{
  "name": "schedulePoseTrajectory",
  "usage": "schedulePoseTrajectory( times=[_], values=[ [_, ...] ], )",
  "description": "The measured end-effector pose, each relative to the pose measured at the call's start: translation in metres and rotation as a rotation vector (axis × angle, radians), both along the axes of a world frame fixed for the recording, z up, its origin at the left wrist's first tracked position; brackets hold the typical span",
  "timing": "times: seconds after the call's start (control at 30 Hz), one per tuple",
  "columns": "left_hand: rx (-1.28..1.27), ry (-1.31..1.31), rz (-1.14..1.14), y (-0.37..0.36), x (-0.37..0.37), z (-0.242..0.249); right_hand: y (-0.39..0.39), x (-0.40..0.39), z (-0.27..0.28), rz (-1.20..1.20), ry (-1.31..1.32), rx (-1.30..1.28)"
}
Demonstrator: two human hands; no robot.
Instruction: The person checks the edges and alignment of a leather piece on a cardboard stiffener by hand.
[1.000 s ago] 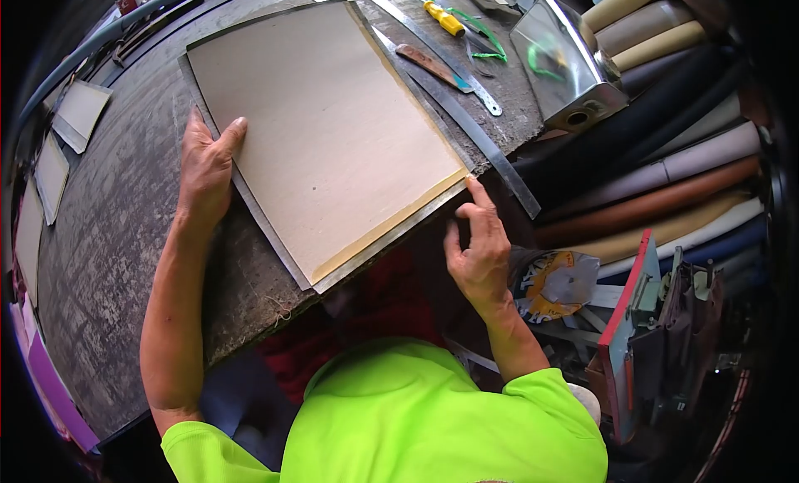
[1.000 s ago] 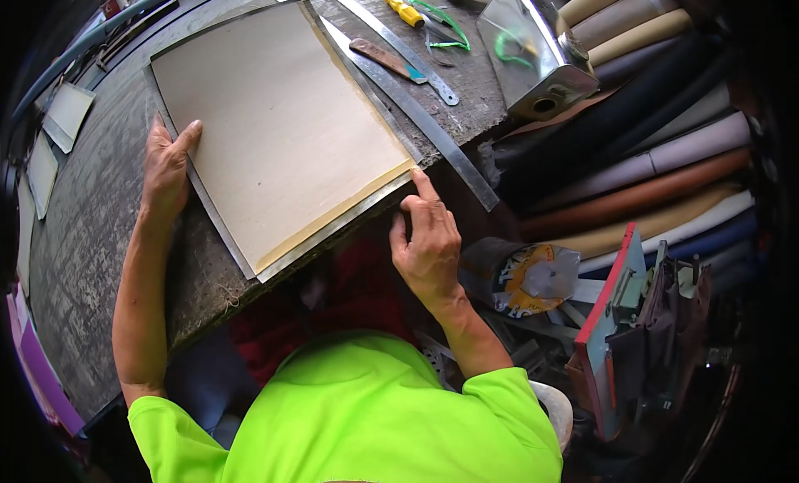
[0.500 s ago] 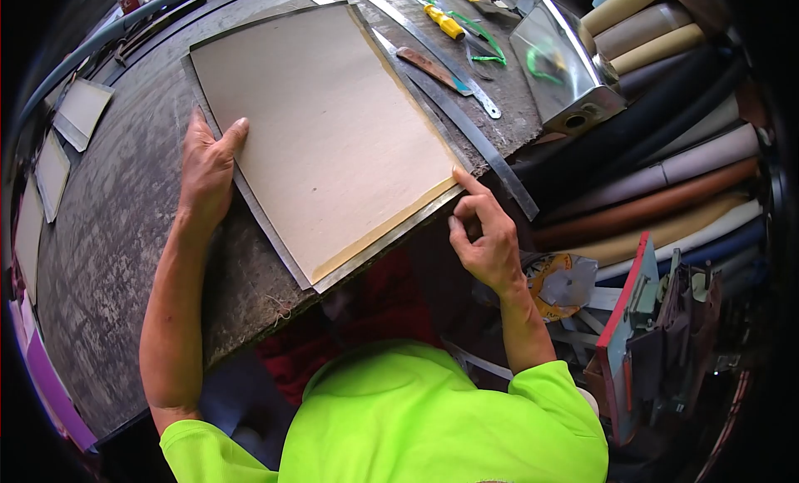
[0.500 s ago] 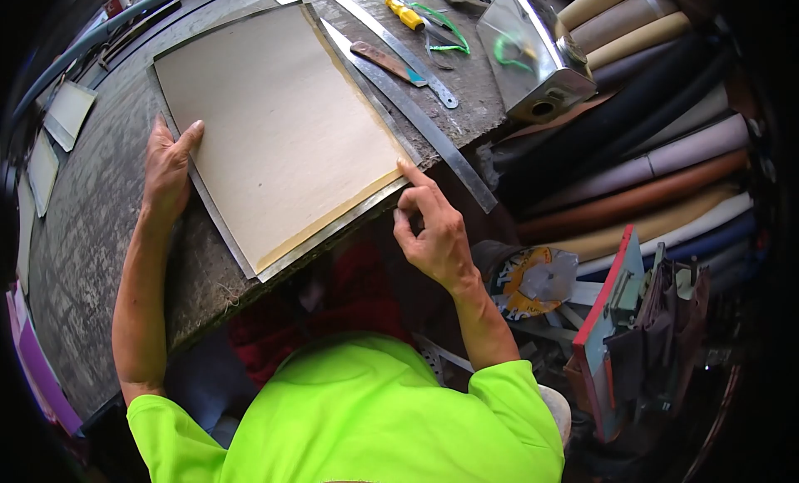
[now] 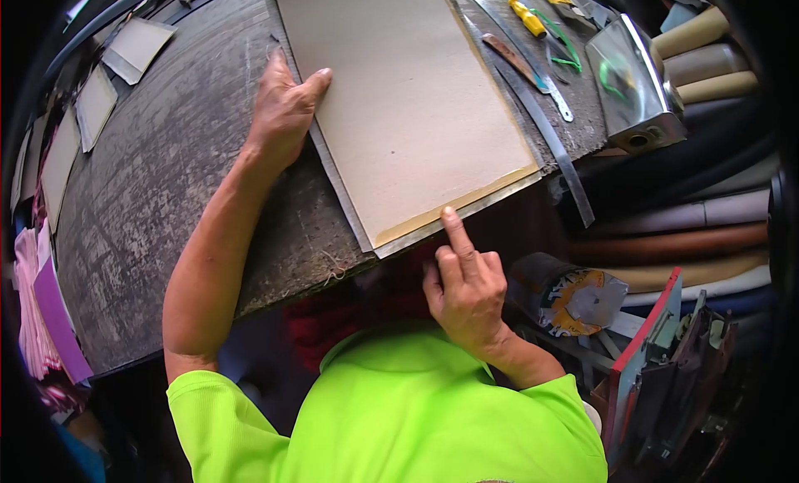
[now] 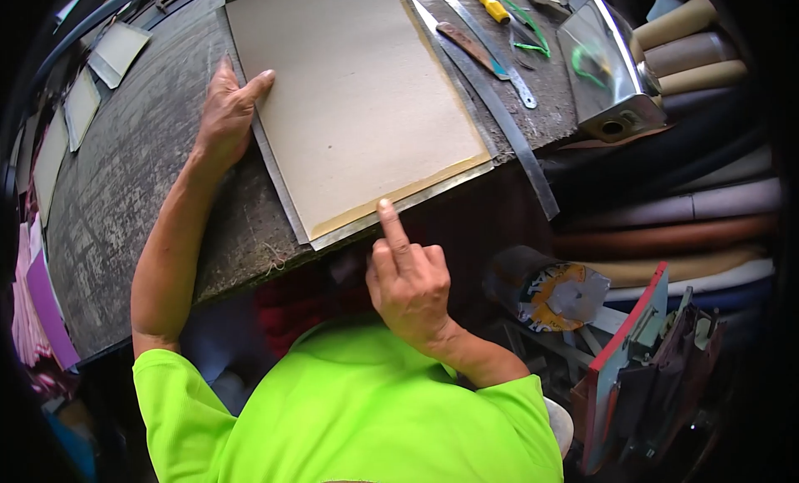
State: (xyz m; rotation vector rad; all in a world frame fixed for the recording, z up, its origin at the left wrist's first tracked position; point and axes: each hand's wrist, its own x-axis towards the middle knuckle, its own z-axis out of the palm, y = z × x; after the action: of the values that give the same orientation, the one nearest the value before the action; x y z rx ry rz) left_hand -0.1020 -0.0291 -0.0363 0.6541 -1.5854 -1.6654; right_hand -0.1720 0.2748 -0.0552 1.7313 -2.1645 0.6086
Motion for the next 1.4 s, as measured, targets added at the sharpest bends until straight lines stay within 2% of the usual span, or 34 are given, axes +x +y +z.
schedulePoseTrajectory(
  times=[0.2,0.3,0.4,0.47,0.53,0.6,0.67,0.73,0.83,0.97,1.07,1.2,1.23,1.4],
  values=[
    [-0.009,0.013,0.005,0.001,-0.001,0.001,-0.013,0.037,0.008,0.213,0.052,0.042],
    [0.013,0.03,0.01,0.0,-0.002,-0.001,-0.013,0.029,0.011,0.412,-0.26,-0.054],
    [0.102,-0.003,0.085,0.001,0.003,0.007,0.013,0.017,0.007,0.413,-0.603,-0.362],
    [0.245,-0.047,0.203,0.018,0.017,0.022,0.028,-0.001,-0.005,0.223,-0.618,-0.433],
    [0.327,-0.063,0.16,0.037,0.053,0.033,0.031,-0.012,-0.008,0.104,-0.861,-0.459],
    [0.21,-0.005,0.09,0.061,0.094,0.042,0.031,-0.017,-0.01,0.11,-1.197,-0.487],
    [0.169,0.206,0.046,0.07,0.127,0.042,0.027,-0.014,-0.007,0.175,-1.395,-0.549],
    [0.328,0.377,0.093,0.038,0.159,0.032,0.026,-0.009,0.005,0.202,-1.547,-0.526],
    [0.583,0.318,-0.133,-0.017,0.184,0.031,0.026,-0.009,0.002,0.215,-1.524,-0.529],
    [0.579,-0.009,-0.476,-0.052,0.168,0.046,0.029,-0.013,0.016,0.22,-1.525,-0.515],
    [0.476,-0.282,-0.49,-0.085,0.143,0.028,0.029,-0.022,0.022,0.209,-1.459,-0.491],
    [0.262,-0.316,-0.499,-0.079,0.102,0.038,0.031,-0.026,0.036,0.138,-1.354,-0.405],
    [0.255,-0.409,-0.523,-0.075,0.096,0.042,0.033,-0.028,0.038,0.135,-1.343,-0.387],
    [0.229,-0.235,-0.412,-0.04,0.109,0.055,0.031,-0.058,0.067,0.136,-1.242,-0.385]
  ],
)
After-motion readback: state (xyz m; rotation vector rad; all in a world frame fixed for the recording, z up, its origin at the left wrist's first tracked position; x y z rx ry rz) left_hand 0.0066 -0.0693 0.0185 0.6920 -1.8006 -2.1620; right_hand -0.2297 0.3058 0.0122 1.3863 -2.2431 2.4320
